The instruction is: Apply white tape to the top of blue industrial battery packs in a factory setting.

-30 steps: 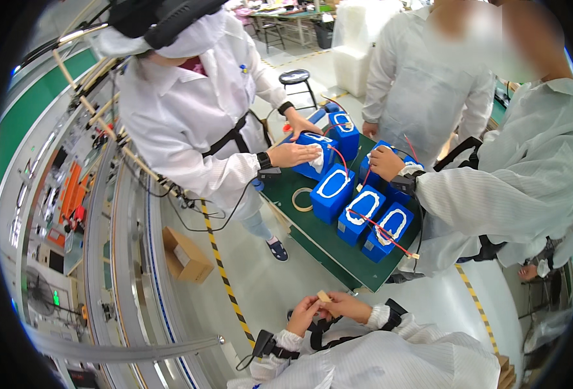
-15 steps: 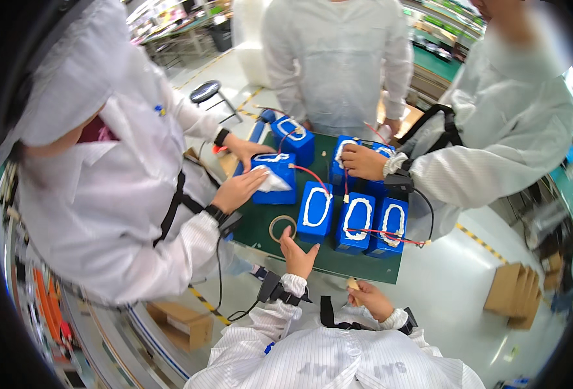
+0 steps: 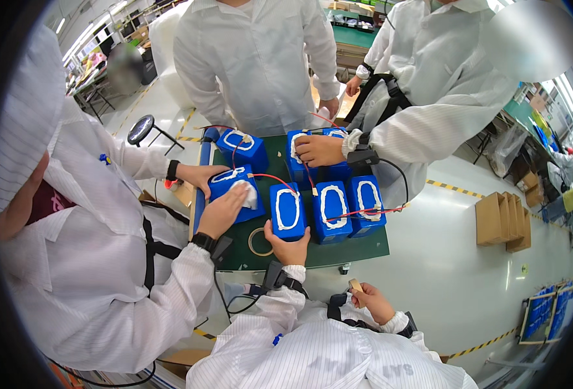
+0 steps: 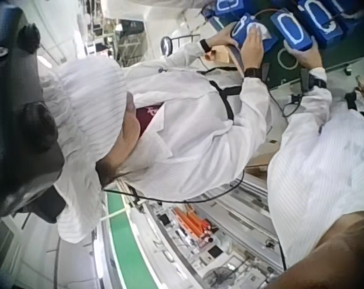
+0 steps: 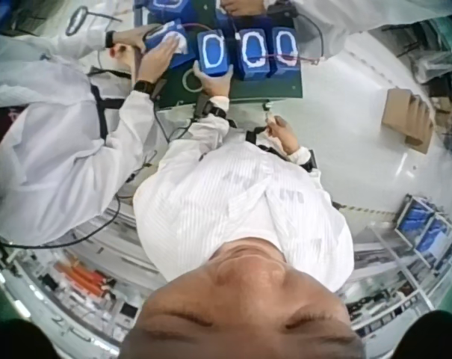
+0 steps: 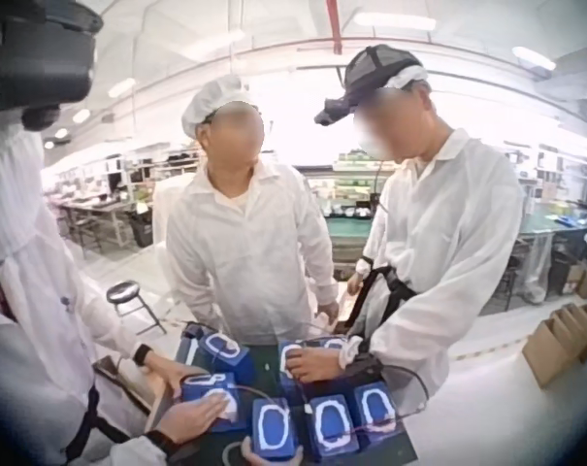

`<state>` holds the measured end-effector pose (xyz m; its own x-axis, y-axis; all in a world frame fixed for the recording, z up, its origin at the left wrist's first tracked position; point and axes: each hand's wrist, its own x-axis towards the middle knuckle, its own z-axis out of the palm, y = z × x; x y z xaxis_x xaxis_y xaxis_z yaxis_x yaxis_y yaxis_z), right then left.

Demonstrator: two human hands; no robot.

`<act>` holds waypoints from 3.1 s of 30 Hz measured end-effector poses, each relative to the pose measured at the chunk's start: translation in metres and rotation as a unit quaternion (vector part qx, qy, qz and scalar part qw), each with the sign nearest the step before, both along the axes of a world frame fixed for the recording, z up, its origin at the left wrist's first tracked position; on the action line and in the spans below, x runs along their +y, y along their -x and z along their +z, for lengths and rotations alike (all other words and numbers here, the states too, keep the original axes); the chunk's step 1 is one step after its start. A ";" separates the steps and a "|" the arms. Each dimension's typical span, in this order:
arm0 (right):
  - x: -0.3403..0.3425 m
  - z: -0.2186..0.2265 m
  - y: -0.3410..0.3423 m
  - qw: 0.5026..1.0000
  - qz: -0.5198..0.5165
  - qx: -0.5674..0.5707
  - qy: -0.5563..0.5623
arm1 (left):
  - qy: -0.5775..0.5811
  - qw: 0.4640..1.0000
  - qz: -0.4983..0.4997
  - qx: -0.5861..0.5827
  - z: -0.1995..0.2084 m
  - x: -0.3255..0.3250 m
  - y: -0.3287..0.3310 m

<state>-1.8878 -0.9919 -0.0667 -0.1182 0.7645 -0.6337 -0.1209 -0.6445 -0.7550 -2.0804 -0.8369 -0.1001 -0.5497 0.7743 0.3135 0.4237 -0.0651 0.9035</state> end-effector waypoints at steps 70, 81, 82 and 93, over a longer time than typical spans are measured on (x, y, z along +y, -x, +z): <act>-0.062 -0.025 -0.023 0.818 -0.471 0.326 -0.062 | -0.122 0.910 -0.353 0.181 0.062 0.019 -0.040; -0.086 -0.036 -0.022 0.820 -0.495 0.284 -0.049 | -0.149 0.884 -0.366 0.249 0.055 0.008 -0.045; -0.087 -0.038 -0.021 0.826 -0.490 0.276 -0.043 | -0.149 0.879 -0.372 0.258 0.052 0.004 -0.040; -0.079 -0.043 -0.019 0.840 -0.467 0.275 -0.028 | -0.122 0.849 -0.319 0.404 0.025 -0.007 -0.032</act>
